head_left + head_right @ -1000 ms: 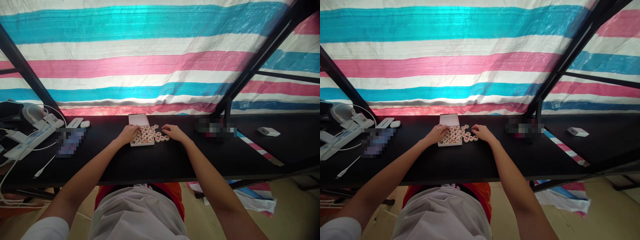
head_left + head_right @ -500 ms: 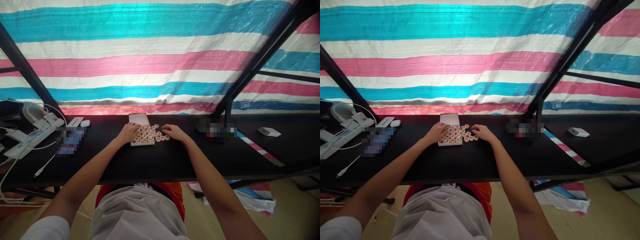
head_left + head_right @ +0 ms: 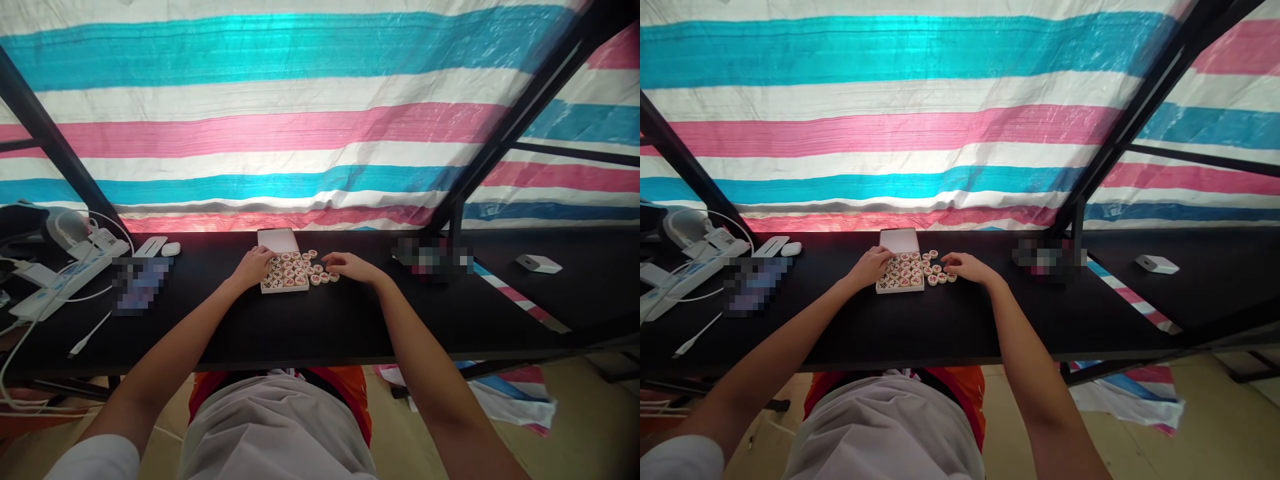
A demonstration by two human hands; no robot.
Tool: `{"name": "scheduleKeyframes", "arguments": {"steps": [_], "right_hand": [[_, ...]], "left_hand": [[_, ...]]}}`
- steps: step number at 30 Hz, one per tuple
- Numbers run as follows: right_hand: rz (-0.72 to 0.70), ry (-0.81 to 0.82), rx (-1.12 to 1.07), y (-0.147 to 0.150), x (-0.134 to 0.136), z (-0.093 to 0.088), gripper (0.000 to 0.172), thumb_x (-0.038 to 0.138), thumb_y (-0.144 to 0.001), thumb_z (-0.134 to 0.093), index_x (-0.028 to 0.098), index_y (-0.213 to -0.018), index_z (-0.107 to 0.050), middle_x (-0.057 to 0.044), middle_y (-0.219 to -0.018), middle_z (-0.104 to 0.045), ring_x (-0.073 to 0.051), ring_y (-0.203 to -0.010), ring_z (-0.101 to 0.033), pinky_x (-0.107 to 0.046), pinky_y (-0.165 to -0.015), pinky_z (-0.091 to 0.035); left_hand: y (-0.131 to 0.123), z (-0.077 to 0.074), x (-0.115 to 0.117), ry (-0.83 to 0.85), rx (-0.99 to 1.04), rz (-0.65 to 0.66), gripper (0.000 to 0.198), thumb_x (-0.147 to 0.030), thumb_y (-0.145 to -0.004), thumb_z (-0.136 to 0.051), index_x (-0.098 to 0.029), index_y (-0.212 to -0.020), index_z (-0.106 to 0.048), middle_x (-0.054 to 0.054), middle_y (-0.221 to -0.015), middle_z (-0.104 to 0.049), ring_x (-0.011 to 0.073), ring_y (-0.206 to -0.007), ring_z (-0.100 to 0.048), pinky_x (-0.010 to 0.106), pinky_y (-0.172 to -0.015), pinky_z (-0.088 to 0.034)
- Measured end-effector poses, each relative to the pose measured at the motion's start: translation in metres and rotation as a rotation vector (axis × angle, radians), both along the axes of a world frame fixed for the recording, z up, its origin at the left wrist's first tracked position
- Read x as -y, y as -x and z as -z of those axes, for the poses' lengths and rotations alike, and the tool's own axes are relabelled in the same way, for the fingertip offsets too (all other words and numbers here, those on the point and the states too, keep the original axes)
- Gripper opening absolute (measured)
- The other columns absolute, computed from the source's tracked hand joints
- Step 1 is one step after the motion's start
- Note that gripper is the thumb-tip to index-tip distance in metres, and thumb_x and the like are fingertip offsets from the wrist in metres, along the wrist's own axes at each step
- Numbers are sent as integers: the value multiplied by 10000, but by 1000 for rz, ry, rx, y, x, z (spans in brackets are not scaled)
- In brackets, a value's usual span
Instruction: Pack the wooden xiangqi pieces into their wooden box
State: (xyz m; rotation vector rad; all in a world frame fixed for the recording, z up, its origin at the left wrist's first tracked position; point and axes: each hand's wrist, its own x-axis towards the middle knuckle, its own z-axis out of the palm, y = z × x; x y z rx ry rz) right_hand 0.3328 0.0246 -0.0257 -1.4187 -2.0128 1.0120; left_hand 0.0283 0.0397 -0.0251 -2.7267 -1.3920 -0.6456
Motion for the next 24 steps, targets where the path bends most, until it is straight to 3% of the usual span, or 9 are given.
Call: {"name": "scheduleKeyframes", "arguments": {"steps": [8, 13, 18, 24], "right_hand": [[24, -46, 63, 1, -1, 1, 332, 329, -756, -598, 176, -1046, -643, -19, -852, -661, -147, -731, -592, -282, -689, -459], [-40, 50, -43, -1, 3, -4, 406, 336, -722, -643, 178, -1095, -630, -30, -884, -672, -164, -774, -609, -301, -735, -477], [-6, 84, -61, -2, 4, -5, 483, 342, -657, -718, 177, -1104, -633, -56, -966, -676, -175, -803, -619, -310, -765, -482], [-14, 53, -13, 1, 3, -4, 439, 374, -710, -663, 168, -1096, -629, -38, -891, -664, -156, -743, -597, -298, -712, -469]], "left_hand": [[0, 0, 0, 14, -1, -5, 323, -141, -853, -405, -196, -1053, -652, 68, -1048, -614, 215, -968, -555, 355, -902, -456], [-1, 0, 0, 13, -1, -1, 321, -149, -871, -393, -192, -1053, -655, 75, -1039, -613, 215, -952, -553, 357, -895, -458], [0, 1, 0, 15, 4, -1, 313, -145, -868, -408, -192, -1051, -658, 71, -1040, -612, 214, -951, -552, 355, -898, -454], [-1, 0, 1, 28, 6, -1, 315, -146, -878, -398, -177, -1049, -660, 77, -1044, -612, 220, -950, -546, 364, -899, -456]]}}
